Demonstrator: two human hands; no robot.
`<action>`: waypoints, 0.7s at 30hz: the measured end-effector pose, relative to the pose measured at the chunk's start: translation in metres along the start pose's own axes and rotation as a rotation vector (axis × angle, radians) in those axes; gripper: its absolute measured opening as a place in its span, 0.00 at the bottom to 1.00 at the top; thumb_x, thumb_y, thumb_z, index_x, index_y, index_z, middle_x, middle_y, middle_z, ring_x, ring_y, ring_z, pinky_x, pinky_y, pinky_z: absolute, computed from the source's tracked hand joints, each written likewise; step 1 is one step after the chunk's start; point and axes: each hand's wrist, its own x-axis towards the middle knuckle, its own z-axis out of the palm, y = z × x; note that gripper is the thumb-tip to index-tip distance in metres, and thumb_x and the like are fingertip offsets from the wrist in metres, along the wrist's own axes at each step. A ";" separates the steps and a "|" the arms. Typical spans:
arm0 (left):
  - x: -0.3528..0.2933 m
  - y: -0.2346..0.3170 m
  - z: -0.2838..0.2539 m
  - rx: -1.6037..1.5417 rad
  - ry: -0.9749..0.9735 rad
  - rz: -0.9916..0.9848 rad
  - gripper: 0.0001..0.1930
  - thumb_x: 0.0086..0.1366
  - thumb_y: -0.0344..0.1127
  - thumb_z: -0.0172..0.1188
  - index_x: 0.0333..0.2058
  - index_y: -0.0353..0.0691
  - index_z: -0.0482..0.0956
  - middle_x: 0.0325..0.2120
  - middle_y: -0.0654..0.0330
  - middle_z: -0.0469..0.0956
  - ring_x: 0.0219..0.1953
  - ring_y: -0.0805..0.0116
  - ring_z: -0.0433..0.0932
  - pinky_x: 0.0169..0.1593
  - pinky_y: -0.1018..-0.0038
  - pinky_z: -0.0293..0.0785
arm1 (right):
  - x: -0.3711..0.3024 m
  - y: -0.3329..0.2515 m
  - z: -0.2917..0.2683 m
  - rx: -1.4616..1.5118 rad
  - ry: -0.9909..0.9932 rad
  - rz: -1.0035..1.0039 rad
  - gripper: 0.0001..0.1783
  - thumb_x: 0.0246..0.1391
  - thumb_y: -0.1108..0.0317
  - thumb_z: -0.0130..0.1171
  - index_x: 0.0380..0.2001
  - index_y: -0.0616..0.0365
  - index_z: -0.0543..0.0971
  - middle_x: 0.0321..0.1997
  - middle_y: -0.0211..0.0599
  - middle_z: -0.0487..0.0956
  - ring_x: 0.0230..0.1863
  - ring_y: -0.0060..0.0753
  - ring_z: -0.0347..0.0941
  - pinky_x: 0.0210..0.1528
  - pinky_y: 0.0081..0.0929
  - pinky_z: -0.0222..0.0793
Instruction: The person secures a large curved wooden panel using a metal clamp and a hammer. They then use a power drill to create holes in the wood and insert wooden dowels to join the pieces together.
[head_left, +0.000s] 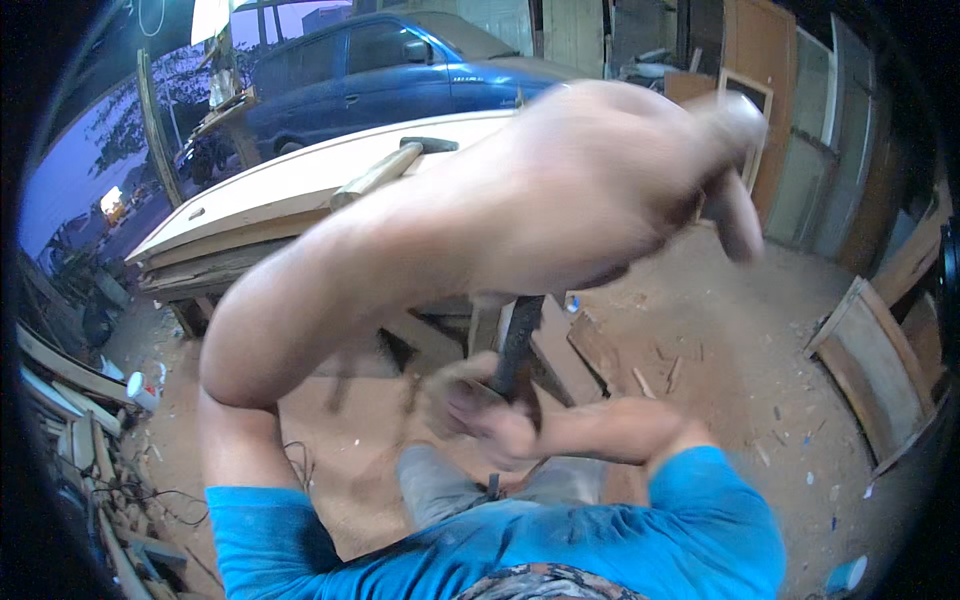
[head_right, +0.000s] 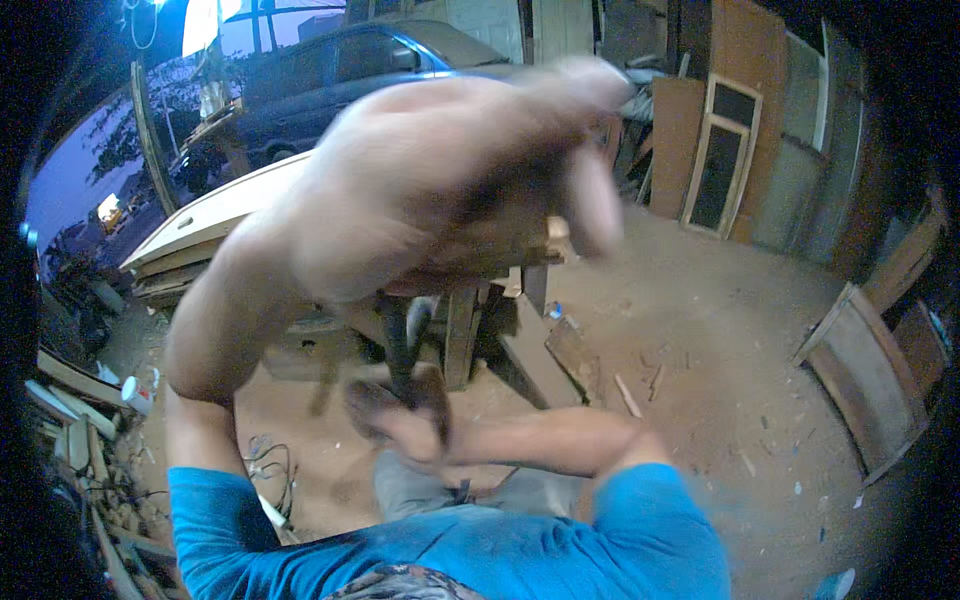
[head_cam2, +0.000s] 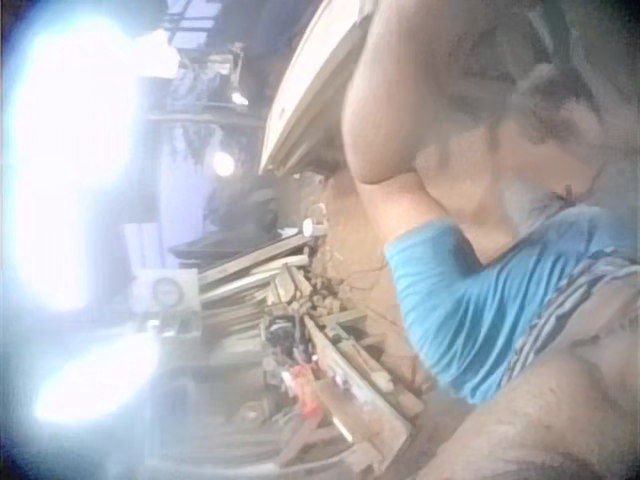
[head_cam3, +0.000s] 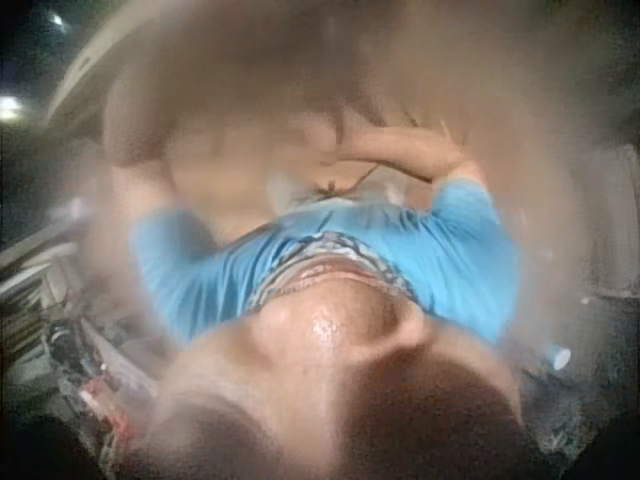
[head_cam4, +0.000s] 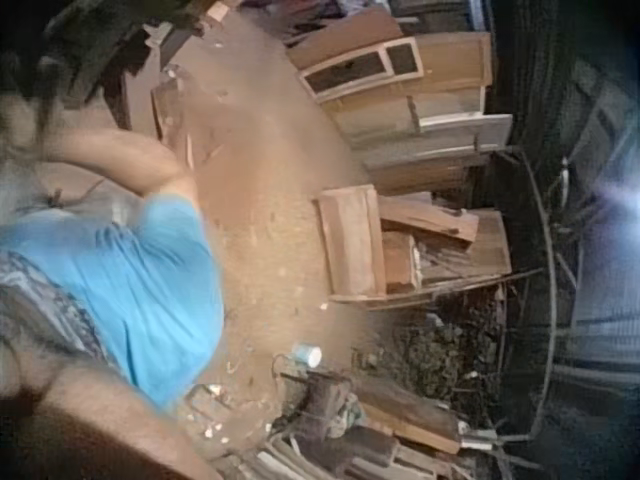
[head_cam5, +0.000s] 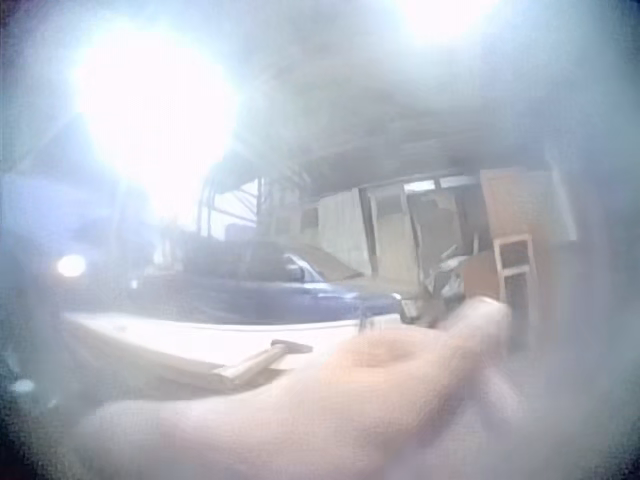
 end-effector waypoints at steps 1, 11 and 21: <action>0.009 0.007 0.009 0.143 -0.128 -0.043 0.31 0.80 0.56 0.40 0.38 0.40 0.87 0.17 0.62 0.67 0.20 0.72 0.68 0.29 0.70 0.69 | 0.012 0.017 0.000 -0.201 0.034 -0.208 0.20 0.71 0.57 0.55 0.24 0.53 0.69 0.22 0.24 0.62 0.24 0.22 0.57 0.27 0.31 0.54; -0.007 -0.042 0.069 -0.069 0.623 0.222 0.38 0.74 0.65 0.43 0.64 0.35 0.72 0.44 0.55 0.80 0.38 0.70 0.80 0.42 0.73 0.78 | 0.015 0.073 -0.006 -0.189 0.085 -0.539 0.19 0.61 0.56 0.68 0.47 0.60 0.83 0.56 0.47 0.79 0.55 0.45 0.78 0.55 0.39 0.77; -0.085 -0.131 0.079 0.684 0.789 0.257 0.33 0.67 0.62 0.65 0.54 0.37 0.76 0.54 0.46 0.76 0.59 0.48 0.74 0.64 0.55 0.69 | -0.179 0.182 -0.092 -0.732 0.480 0.081 0.18 0.62 0.52 0.67 0.36 0.59 0.85 0.35 0.44 0.84 0.36 0.44 0.81 0.41 0.38 0.75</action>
